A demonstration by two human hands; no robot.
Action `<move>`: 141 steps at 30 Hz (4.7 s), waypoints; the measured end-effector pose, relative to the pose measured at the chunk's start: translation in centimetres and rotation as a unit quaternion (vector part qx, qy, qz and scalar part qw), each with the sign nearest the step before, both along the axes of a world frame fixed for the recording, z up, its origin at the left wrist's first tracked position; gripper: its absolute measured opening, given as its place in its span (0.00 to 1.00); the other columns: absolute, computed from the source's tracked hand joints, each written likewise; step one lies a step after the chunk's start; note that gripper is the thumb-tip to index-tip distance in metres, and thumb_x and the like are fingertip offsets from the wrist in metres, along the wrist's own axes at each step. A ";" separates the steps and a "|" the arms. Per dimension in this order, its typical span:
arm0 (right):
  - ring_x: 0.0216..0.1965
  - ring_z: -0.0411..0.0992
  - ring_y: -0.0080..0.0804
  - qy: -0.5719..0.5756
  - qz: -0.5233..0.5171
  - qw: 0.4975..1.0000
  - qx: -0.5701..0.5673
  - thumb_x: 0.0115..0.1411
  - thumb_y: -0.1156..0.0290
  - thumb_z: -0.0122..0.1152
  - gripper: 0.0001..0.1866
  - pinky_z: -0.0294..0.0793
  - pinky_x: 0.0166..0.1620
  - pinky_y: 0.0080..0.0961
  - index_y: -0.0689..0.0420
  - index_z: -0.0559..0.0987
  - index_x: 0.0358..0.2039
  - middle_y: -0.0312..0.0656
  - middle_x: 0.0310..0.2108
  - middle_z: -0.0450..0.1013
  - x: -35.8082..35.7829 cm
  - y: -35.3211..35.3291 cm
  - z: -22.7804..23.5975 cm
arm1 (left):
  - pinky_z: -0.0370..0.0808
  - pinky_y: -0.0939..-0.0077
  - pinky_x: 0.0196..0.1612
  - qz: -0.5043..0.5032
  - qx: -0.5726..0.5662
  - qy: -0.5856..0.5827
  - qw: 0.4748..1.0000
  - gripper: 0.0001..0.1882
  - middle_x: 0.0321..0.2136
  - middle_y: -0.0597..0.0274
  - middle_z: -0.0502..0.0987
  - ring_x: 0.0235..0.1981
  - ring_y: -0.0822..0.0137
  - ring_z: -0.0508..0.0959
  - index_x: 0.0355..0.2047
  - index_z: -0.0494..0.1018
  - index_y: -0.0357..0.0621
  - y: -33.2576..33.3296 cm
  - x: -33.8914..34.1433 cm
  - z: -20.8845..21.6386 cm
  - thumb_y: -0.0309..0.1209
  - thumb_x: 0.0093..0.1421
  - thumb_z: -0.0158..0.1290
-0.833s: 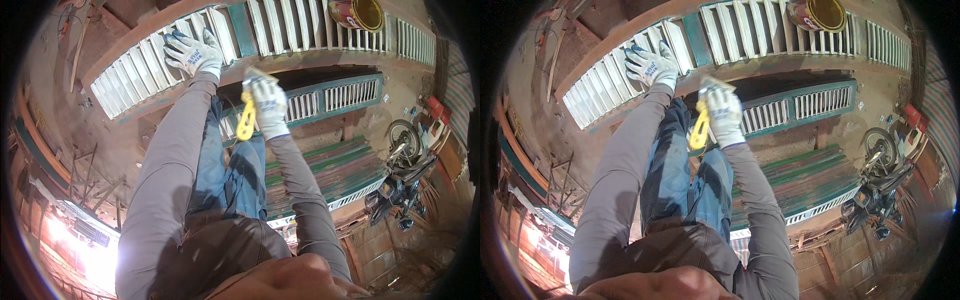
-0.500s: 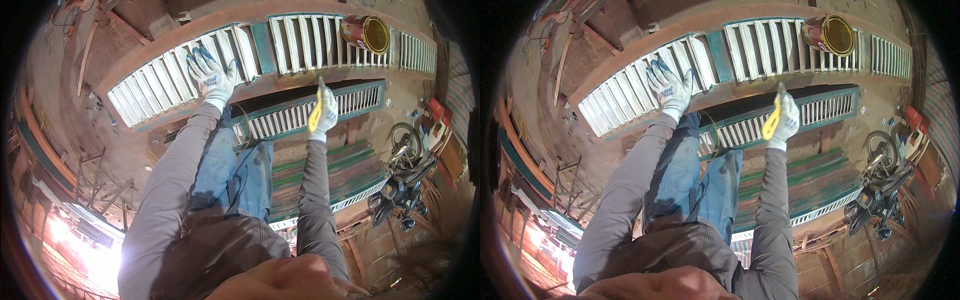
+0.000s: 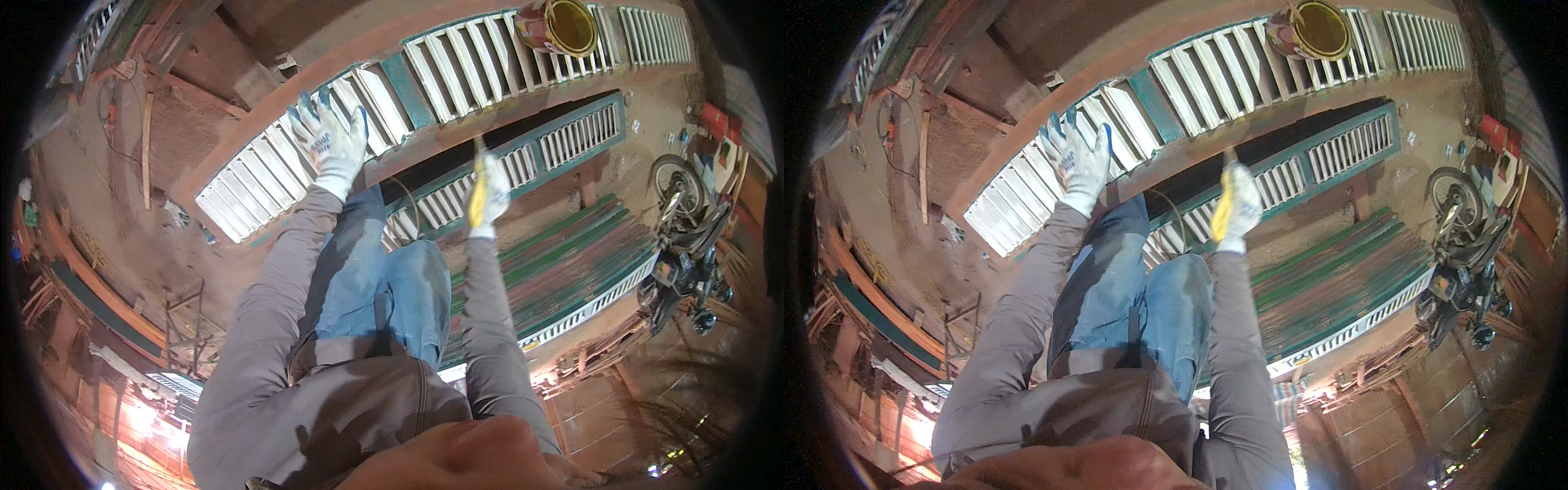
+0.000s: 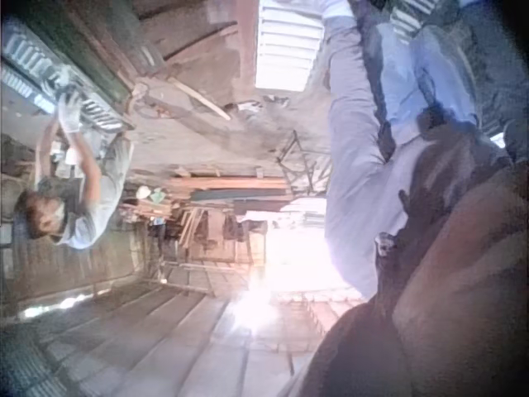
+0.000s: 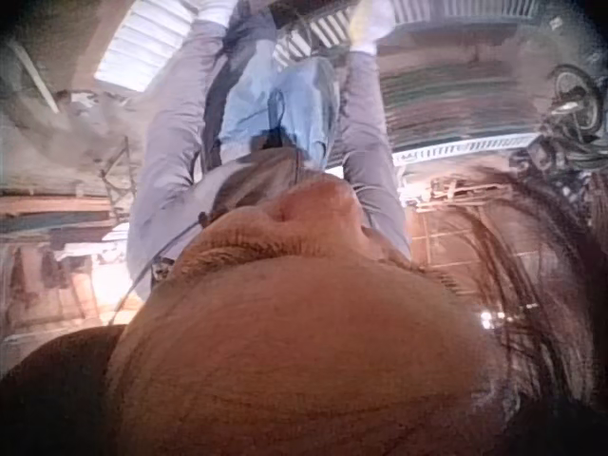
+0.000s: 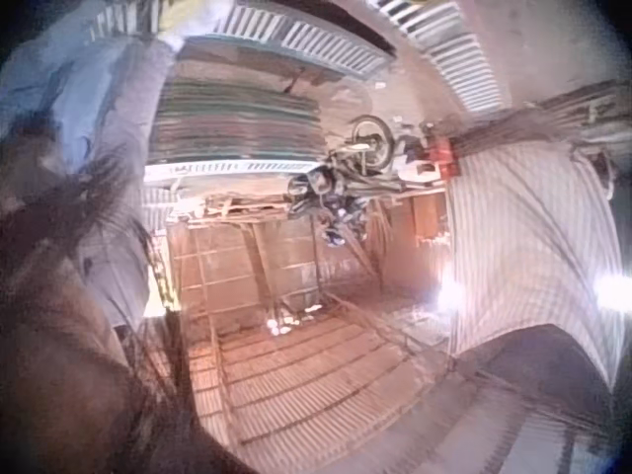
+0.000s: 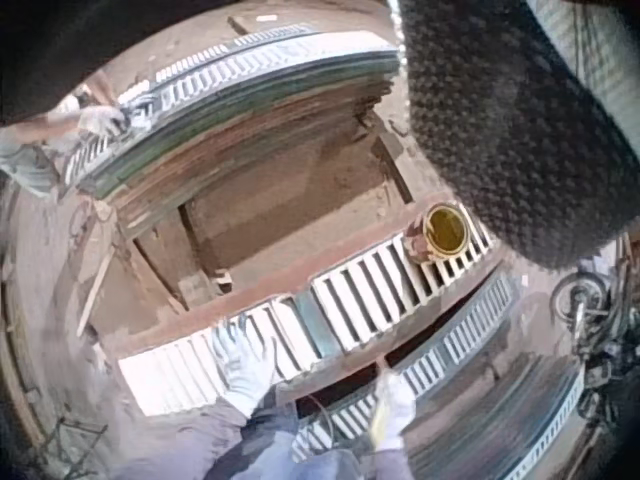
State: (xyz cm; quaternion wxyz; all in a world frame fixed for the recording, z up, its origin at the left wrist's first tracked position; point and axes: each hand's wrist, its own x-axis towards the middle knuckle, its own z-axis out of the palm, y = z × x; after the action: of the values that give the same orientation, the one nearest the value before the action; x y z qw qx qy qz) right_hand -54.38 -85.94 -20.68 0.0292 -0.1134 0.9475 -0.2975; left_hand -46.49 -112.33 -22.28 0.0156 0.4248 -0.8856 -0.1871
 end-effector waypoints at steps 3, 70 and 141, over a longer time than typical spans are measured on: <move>0.38 0.76 0.33 -0.021 0.020 0.999 -0.040 0.63 0.71 0.54 0.10 0.76 0.43 0.26 0.59 0.78 0.42 0.43 0.38 0.76 -2.1 -0.3 -1.6 | 0.47 0.44 0.66 -0.046 -0.004 0.037 0.998 0.42 0.63 0.39 0.55 0.65 0.37 0.49 0.62 0.60 0.38 -2.1 -3.3 0.5 0.57 0.57 0.51; 0.50 0.72 0.37 -0.114 0.144 0.979 0.090 0.56 0.71 0.55 0.20 0.71 0.54 0.32 0.50 0.77 0.51 0.42 0.49 0.74 6.6 -4.2 -0.3 | 0.74 0.71 0.31 -0.240 0.077 0.209 0.945 0.09 0.28 0.56 0.77 0.27 0.62 0.77 0.41 0.75 0.39 -5.5 -3.3 9.2 0.25 0.59 0.55; 0.47 0.74 0.33 0.071 0.133 0.971 0.187 0.55 0.67 0.57 0.17 0.74 0.50 0.28 0.43 0.80 0.47 0.35 0.47 0.76 2.9 -2.9 -4.0 | 0.44 0.36 0.64 -0.053 -0.122 -0.283 0.950 0.42 0.70 0.49 0.40 0.70 0.46 0.40 0.69 0.39 0.36 -6.8 9.8 -4.0 0.51 0.64 0.35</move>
State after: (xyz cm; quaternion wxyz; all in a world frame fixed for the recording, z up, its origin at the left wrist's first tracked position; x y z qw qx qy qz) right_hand -51.50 -88.88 -24.68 0.0215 -0.2520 0.9623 -0.0999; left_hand -36.66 -119.14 -26.29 -0.1937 0.4072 -0.8912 0.0498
